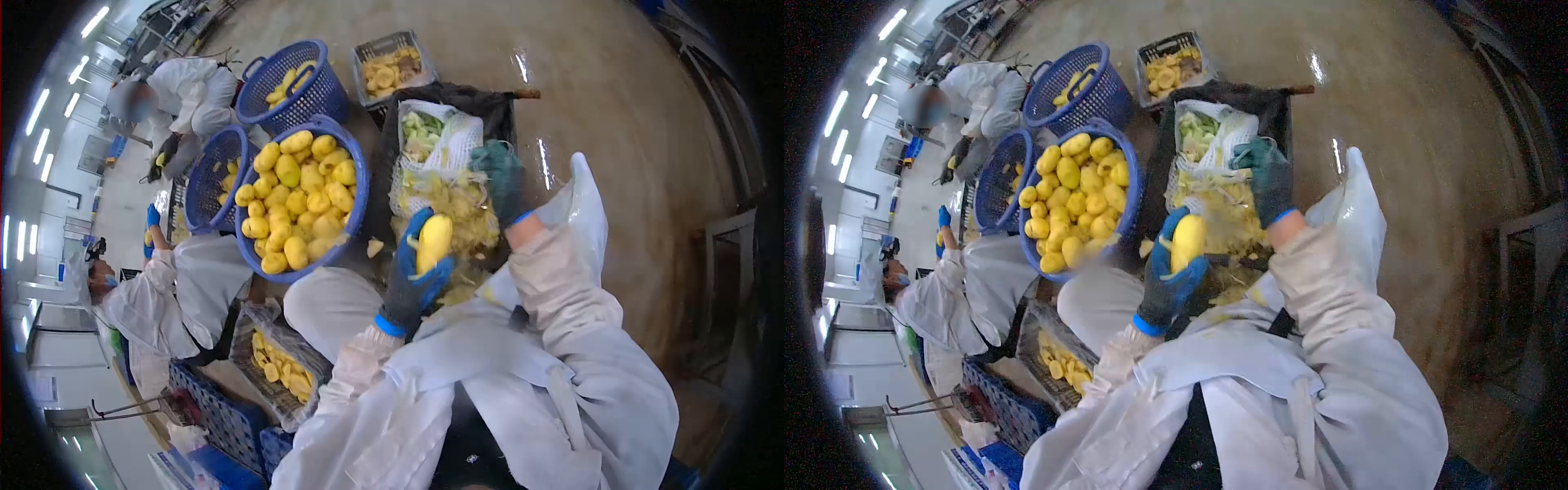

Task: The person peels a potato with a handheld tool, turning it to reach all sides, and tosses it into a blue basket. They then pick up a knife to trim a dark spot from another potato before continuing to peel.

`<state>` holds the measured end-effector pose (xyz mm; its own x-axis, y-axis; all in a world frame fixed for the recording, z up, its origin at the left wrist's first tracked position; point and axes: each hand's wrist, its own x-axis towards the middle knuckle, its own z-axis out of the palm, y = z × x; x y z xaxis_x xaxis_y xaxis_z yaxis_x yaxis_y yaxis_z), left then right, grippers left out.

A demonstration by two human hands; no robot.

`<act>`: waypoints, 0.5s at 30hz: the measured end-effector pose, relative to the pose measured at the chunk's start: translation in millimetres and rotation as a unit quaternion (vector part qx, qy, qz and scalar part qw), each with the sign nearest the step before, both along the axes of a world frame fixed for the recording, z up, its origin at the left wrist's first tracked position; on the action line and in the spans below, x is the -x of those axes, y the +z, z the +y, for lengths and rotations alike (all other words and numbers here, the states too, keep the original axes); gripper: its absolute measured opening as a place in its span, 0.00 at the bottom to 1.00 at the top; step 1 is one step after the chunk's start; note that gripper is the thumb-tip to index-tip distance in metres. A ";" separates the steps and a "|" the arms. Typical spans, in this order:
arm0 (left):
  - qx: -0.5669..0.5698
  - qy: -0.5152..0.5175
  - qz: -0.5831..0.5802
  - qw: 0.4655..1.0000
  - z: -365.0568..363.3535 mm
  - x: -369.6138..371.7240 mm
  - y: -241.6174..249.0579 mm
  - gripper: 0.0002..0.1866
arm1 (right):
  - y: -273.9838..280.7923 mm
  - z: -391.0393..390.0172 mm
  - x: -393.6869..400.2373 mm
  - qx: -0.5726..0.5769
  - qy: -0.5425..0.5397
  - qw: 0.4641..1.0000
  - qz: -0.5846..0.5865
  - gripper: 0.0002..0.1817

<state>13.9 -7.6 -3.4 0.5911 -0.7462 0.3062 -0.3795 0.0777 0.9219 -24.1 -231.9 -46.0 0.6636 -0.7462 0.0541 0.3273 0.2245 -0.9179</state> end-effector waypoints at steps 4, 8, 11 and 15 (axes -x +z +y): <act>0.015 -0.034 0.081 0.996 8.1 2.7 -4.5 0.35 | 37.9 38.3 -1.1 -0.070 0.068 0.995 -0.023 0.21; 0.019 -0.027 0.079 0.996 8.0 0.9 1.7 0.39 | 17.5 10.4 -5.4 0.006 0.023 1.000 0.009 0.16; 0.074 -0.046 0.147 0.985 8.1 3.9 10.0 0.44 | 42.6 35.4 0.7 0.148 0.021 0.988 0.022 0.12; 0.107 -0.065 0.225 0.966 5.7 -2.5 8.4 0.47 | 26.9 19.8 -19.4 0.011 0.026 0.999 -0.017 0.13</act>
